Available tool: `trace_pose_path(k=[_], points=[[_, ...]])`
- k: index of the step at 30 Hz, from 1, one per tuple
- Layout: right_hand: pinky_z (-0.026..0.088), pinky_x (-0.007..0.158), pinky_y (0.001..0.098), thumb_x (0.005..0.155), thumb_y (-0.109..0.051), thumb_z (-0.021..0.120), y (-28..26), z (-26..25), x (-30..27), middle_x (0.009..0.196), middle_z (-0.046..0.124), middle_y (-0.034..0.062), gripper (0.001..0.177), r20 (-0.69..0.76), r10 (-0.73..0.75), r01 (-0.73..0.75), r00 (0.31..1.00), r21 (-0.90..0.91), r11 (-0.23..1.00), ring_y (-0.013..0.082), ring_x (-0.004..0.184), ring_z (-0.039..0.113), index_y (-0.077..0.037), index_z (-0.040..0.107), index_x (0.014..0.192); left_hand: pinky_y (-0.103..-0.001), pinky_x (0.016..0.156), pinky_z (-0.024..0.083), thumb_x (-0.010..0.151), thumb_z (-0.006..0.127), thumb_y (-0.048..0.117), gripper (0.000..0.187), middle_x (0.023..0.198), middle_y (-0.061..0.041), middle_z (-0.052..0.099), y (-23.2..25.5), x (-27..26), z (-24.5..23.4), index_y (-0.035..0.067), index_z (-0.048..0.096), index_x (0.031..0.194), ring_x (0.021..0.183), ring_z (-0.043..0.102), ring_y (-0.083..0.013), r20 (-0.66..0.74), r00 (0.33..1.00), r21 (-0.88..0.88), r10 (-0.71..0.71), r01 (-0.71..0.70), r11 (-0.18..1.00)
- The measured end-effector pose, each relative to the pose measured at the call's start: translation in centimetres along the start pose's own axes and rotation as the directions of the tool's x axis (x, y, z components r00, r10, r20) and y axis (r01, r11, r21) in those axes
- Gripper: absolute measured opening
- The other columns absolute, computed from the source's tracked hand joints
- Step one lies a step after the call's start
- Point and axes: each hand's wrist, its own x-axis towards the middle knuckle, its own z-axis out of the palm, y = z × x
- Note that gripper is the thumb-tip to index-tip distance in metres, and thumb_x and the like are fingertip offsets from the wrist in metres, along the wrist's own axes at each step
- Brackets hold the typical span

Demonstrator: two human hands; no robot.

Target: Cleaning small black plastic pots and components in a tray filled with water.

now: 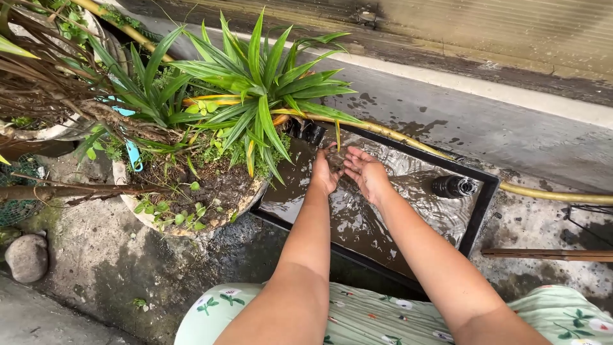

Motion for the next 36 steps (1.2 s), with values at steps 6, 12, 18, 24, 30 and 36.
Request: trace_pose_path(k=[6,12,18,24,30,36], points=[[0.044,0.107,0.0463,0.103,-0.013,0.054,3.4,-6.7,2.3,0.132,0.059,0.0144,0.040,-0.342,-0.041,0.001,0.939,-0.117,0.993,0.0295,0.124,0.057,-0.006,0.050,0.142,-0.033,0.080,0.060,0.092,0.066,0.065,0.042,0.101,0.002,0.077,1.2,-3.6,1.4,0.027,0.066,0.110,0.086,0.071,-0.0136,0.024,0.997,0.181,0.073,-0.076,0.980],[0.060,0.090,0.0479,0.097,-0.016,0.063,9.0,-14.7,4.9,0.124,0.063,0.0191,0.039,-0.439,0.156,-0.083,0.885,0.182,0.980,0.0382,0.106,0.068,-0.003,0.057,0.133,-0.041,0.079,0.063,0.108,0.048,0.047,0.034,0.113,-0.007,0.073,1.3,-4.7,2.3,0.024,0.064,0.128,0.091,0.070,-0.0201,0.062,0.987,0.091,0.149,-0.154,0.984],[0.052,0.096,0.0355,0.103,-0.011,0.050,-0.8,0.2,-0.6,0.123,0.063,0.0115,0.033,-0.115,-0.101,0.045,0.988,-0.412,0.910,0.0230,0.109,0.058,-0.011,0.068,0.131,-0.049,0.091,0.060,0.102,0.064,0.044,0.024,0.115,-0.009,0.075,-2.2,3.9,-1.6,0.028,0.072,0.118,0.100,0.073,-0.0274,0.032,0.997,0.096,0.064,-0.067,0.993],[0.047,0.109,0.0523,0.090,-0.051,0.071,2.9,-5.8,4.0,0.134,0.063,0.0202,0.073,-0.095,-0.147,-0.025,0.985,-0.908,0.418,0.0391,0.131,0.057,-0.012,0.051,0.149,-0.030,0.105,0.045,0.079,0.093,0.022,0.052,0.123,-0.008,0.073,-0.1,-7.4,5.7,0.019,0.073,0.127,0.112,0.062,-0.0138,0.379,0.904,0.316,0.197,-0.327,0.890],[0.050,0.104,0.0500,0.087,-0.038,0.079,1.8,-5.7,-2.6,0.123,0.067,0.0201,0.060,-0.133,-0.327,0.080,0.936,-0.823,0.563,0.0409,0.123,0.062,-0.014,0.053,0.135,-0.041,0.114,0.042,0.101,0.064,0.057,0.054,0.149,-0.014,0.055,-1.1,-7.2,7.8,0.022,0.065,0.141,0.138,0.049,-0.0288,0.391,0.919,0.354,0.042,-0.193,0.915],[0.035,0.110,0.0498,0.086,-0.036,0.081,0.2,-9.2,-7.1,0.116,0.065,0.0183,0.055,0.010,-0.683,0.211,0.731,-0.954,0.212,0.0355,0.123,0.050,-0.005,0.057,0.125,-0.027,0.091,0.061,0.101,0.068,0.046,0.046,0.131,-0.008,0.069,-5.5,-10.4,10.5,0.012,0.069,0.133,0.112,0.070,-0.0176,0.449,0.877,0.360,-0.171,-0.003,0.933]])
